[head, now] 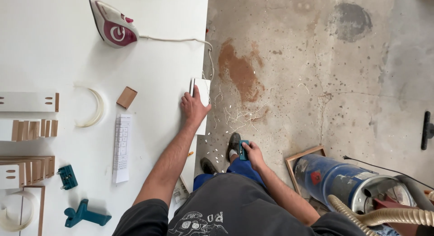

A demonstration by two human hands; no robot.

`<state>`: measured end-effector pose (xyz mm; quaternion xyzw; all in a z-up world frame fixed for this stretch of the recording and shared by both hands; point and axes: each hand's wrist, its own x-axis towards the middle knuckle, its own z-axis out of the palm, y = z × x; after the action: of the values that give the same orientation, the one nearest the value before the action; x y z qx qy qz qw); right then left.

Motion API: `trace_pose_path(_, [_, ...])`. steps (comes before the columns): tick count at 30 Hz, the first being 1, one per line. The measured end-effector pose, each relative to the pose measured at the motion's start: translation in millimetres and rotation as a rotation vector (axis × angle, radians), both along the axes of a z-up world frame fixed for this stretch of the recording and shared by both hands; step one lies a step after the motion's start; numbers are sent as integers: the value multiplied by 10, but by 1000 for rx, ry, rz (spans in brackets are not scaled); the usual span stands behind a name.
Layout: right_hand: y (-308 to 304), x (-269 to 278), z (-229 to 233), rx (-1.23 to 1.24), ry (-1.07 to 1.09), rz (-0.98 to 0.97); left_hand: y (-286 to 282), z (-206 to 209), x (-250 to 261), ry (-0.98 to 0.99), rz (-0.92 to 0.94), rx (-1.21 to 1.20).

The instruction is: The person applies edge banding to a white wooden board, using an iron to heat and adhere the strip. They then use a hand-held trimmer to cut the excess banding and a sanding block to smooth the edges.

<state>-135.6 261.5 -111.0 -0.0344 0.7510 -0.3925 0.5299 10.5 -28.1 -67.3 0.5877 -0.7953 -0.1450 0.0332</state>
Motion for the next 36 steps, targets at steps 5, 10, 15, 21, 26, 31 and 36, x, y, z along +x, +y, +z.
trace_pose_path(5, [116,-82,-125,-53,-31,-35,-5,32,-214,-17,-30,-70])
trace_pose_path(10, [146,-240,-548,-107,-41,-69,24,497,-281,74,-21,-11])
trace_pose_path(15, [79,-253,-258,-147,-62,-113,31,819,-364,266,-49,103])
trace_pose_path(21, [16,-160,273,-151,-63,-151,23,1062,-400,120,-93,134])
trace_pose_path(26, [157,-214,-182,-147,-71,-161,-76,737,-122,198,65,180])
trace_pose_path(31, [280,-277,-423,-131,-64,-137,-165,108,284,288,309,112])
trace_pose_path(36, [377,-430,-745,-122,-45,-134,-129,-32,584,58,436,-30])
